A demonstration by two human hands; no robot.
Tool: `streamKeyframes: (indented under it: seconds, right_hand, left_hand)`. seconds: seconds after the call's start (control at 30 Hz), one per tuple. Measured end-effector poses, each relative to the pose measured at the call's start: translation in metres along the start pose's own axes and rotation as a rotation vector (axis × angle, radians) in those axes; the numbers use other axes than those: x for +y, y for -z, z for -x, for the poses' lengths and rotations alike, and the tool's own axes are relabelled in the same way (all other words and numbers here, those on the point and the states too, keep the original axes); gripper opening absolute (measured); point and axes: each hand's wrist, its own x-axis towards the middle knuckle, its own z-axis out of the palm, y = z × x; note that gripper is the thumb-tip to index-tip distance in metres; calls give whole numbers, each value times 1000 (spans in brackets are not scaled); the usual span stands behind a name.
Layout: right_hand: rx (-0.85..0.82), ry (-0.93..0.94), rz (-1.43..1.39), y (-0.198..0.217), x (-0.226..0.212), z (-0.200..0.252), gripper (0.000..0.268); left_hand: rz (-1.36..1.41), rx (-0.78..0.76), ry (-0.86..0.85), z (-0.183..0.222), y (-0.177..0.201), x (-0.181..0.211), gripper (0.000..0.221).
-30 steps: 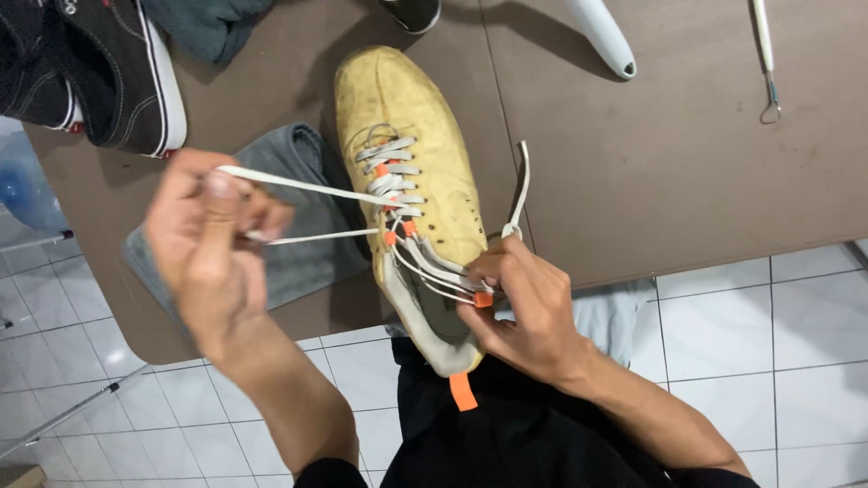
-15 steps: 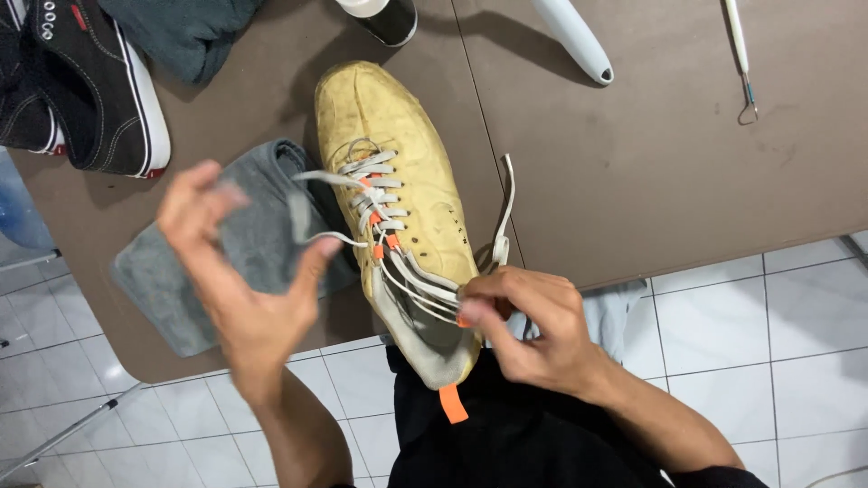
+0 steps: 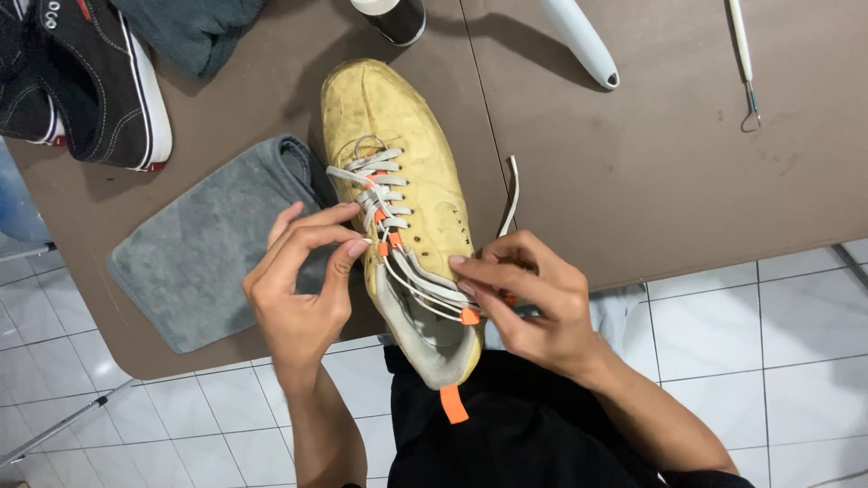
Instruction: Unlacing a yellow sneaker by pulling the white laces through the eyelets one by one, occasionally using a small metal tool to assist.
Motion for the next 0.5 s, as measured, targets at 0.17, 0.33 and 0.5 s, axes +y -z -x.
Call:
streamKeyframes:
  seconds: [0.17,0.33,0.5]
  right_hand:
    - [5,275,248,1,9,4,19]
    - [136,228,147,-10,18,10,16]
    - [69,77,-15,-15,7,1,12]
  left_hand:
    - [105,91,97,5,-7,1,11]
    - [366,193,175,16,-23,-16,7]
    - [392,413,212,25,-48,-19,14]
